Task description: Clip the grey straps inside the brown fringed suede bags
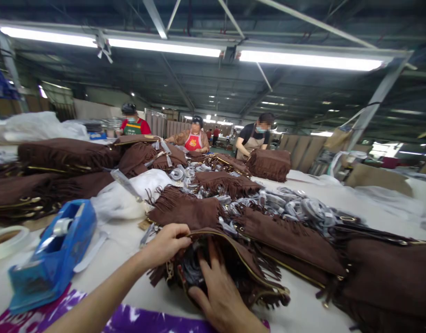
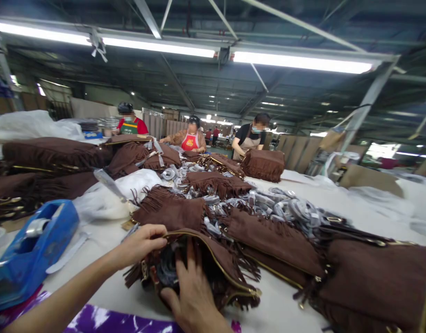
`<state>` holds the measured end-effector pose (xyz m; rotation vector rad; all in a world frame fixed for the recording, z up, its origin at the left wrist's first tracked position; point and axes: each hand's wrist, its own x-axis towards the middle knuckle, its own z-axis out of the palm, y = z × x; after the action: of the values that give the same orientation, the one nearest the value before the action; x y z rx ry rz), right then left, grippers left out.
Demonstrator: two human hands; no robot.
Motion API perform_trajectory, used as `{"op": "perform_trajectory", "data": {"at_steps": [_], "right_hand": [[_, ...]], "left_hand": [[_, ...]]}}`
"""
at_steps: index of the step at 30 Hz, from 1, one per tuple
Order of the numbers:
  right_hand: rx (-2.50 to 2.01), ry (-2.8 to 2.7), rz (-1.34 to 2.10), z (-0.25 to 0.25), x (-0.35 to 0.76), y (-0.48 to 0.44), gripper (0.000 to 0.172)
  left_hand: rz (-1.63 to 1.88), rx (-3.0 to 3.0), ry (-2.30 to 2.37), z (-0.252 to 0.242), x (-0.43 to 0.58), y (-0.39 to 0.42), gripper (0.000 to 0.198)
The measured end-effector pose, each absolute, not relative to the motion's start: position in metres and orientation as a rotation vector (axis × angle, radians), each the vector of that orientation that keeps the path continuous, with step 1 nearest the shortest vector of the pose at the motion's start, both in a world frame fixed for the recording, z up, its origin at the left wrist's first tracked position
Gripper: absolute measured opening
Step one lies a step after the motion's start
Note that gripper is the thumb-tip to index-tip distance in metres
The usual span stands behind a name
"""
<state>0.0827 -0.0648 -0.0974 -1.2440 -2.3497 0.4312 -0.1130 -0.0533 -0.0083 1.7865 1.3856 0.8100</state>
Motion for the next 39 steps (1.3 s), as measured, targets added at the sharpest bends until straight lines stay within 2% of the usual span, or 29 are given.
{"op": "perform_trajectory", "data": {"at_steps": [4,8,10,12,15,21,25,28,32,35,39], "right_hand": [[-1.427,-2.502,0.023,-0.084,0.080,-0.063,0.058],[-1.533,-2.487,-0.034,-0.065,0.052,-0.045,0.032],[-1.545,-2.478,0.016,-0.062,0.049,-0.041,0.034],[-1.484,-2.516,0.081,-0.063,0.060,-0.042,0.045],[-1.335,-2.577,0.156,-0.069,0.092,-0.048,0.054],[-1.125,-2.621,0.228,-0.071,0.118,-0.063,0.030],[-1.166,-2.654,-0.072,-0.074,0.093,-0.067,0.022],[-1.229,-2.638,-0.212,-0.074,0.075,-0.058,0.011],[-1.354,-2.618,-0.176,-0.068,0.068,-0.043,0.023],[-1.317,-2.639,-0.059,-0.067,0.072,-0.043,0.023],[-1.196,-2.721,-0.056,-0.070,0.082,-0.058,0.052]], "left_hand": [[0.771,1.723,1.344,-0.009,-0.100,-0.053,0.009],[0.785,1.921,1.356,-0.012,-0.080,-0.051,0.012],[0.799,1.958,1.322,-0.012,-0.085,-0.052,0.021],[0.835,1.924,1.315,-0.012,-0.102,-0.057,0.029],[0.833,1.883,1.444,-0.017,-0.137,-0.073,0.029],[0.563,2.102,1.436,-0.041,-0.159,-0.104,0.031],[0.695,1.947,1.463,-0.045,-0.141,-0.103,0.007],[0.738,1.800,1.384,-0.042,-0.138,-0.099,0.012],[0.801,1.707,1.319,-0.033,-0.153,-0.092,0.026],[0.829,1.751,1.411,-0.028,-0.164,-0.088,0.030],[0.712,2.061,1.698,-0.023,-0.170,-0.079,0.030]]}}
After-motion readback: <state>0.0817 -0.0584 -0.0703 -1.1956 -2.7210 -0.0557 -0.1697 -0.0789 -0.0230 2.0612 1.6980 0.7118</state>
